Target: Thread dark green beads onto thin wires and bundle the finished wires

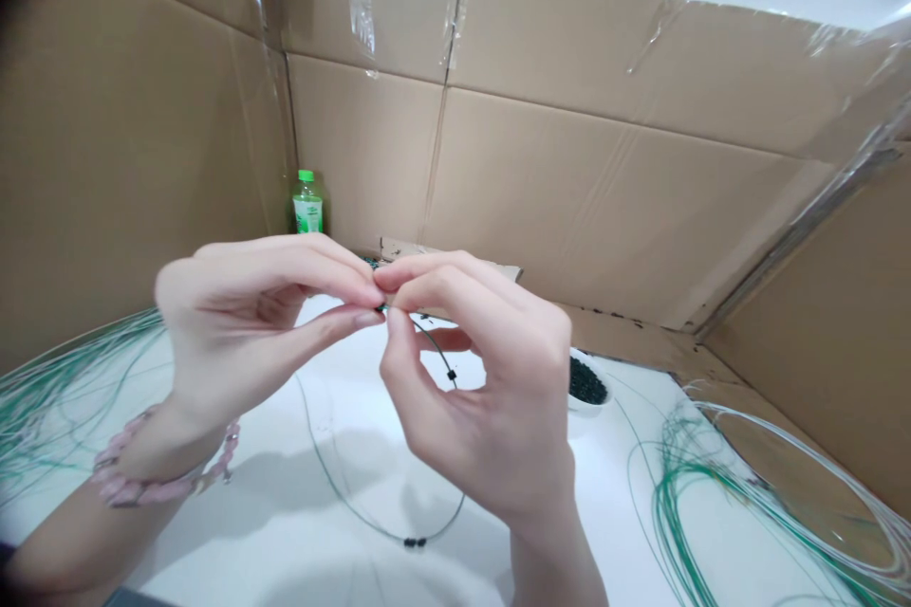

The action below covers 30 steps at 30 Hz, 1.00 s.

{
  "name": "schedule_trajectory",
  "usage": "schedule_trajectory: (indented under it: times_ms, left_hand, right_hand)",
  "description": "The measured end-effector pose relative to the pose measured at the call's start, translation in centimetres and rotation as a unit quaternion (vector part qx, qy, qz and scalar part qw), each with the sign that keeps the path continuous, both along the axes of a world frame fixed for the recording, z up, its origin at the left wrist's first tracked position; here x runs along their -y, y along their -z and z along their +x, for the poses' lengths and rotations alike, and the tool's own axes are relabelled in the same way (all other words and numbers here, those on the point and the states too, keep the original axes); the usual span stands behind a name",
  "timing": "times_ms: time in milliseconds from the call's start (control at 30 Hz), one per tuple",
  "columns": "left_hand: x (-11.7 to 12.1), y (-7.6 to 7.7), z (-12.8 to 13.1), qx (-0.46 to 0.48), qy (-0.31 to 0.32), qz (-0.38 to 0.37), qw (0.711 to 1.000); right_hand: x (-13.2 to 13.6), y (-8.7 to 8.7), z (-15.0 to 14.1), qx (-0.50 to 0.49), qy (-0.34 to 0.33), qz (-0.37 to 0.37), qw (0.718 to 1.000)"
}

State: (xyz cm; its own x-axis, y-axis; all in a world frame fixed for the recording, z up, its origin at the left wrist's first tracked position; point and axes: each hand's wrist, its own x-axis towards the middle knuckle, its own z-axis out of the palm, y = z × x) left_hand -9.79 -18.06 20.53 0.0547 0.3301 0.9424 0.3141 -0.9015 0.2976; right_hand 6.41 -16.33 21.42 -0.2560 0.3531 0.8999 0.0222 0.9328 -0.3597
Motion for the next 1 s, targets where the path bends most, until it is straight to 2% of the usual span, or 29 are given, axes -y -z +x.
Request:
schedule_trajectory:
  times_ms: [133, 467, 800, 867, 1000]
  left_hand:
    - [-0.26, 0.3, 0.16, 0.031, 0.007, -0.002, 1.0]
    - [-0.24, 0.24, 0.08, -0.004, -0.015, 0.043, 0.999]
    - [0.07, -0.08, -0.16, -0.072, -0.108, 0.096, 0.987]
    - [0.09, -0.11, -0.19, -0.066, -0.099, 0.087, 0.989]
    - [-0.09, -0.03, -0.07, -0.016, -0.03, 0.032, 0.999]
  right_hand:
    - [-0.13, 0.05, -0.16, -0.006, -0.007, -0.012, 1.0]
    - [0.1, 0.0, -0.21, -0.012, -0.013, -0.015, 1.0]
    - [-0.05, -0.09, 0.1, 0.027, 0.01, 0.006, 1.0]
    - [-0.02, -0.27, 0.28, 0.039, 0.007, 0.002, 0.999]
    - [-0.09, -0.57, 0.44, 0.042, -0.013, -0.028, 0.999]
